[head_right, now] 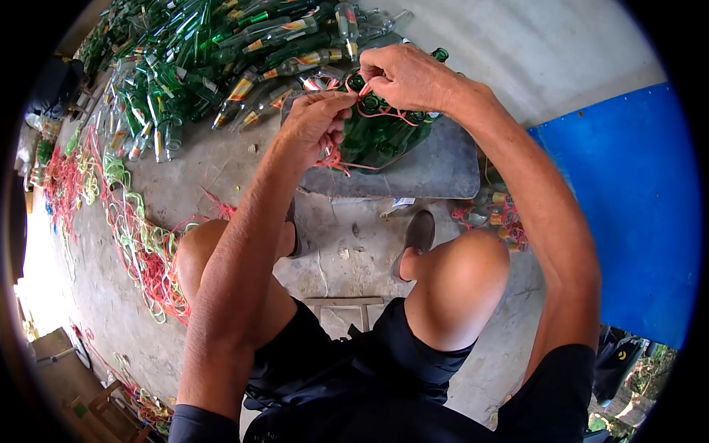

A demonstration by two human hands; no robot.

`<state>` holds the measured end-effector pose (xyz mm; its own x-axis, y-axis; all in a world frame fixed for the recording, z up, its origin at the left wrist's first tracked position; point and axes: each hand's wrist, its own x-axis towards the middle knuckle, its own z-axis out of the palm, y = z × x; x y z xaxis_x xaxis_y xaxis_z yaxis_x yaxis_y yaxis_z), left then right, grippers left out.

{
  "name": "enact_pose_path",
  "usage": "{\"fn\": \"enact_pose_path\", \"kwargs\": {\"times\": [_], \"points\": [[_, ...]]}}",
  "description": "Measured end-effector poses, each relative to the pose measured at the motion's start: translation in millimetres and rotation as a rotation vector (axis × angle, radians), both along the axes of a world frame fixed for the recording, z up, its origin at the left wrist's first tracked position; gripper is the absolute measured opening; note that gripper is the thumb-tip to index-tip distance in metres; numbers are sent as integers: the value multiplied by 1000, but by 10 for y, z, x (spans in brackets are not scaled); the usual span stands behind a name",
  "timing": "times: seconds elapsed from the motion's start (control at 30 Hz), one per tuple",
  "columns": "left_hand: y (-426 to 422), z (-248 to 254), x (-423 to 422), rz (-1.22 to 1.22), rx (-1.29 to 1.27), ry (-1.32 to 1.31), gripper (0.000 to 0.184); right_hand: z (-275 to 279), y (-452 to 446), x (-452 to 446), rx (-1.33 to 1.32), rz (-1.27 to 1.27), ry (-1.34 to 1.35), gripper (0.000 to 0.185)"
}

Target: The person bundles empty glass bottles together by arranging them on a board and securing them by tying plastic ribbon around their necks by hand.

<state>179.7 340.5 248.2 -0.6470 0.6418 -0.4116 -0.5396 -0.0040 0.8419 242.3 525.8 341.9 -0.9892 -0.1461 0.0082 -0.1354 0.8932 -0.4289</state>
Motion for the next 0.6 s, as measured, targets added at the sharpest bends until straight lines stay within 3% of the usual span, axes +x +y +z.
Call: {"fn": "enact_pose_path", "kwargs": {"times": [0.23,0.33,0.43,0.53,0.6], "points": [[17,-14,-24,-10,13,-7,14,-120,10,-85,-171,-27,33,12],[12,-6,-43,-28,-11,13,15,-61,0,-71,-81,-59,4,12],[5,29,-47,-38,-58,94,14,83,8,-44,216,4,-39,11],[1,38,-31,-24,-37,98,14,17,28,-24,372,171,101,12],[-13,32,-34,-29,-9,94,13,11,22,-21,407,134,52,13]]}}
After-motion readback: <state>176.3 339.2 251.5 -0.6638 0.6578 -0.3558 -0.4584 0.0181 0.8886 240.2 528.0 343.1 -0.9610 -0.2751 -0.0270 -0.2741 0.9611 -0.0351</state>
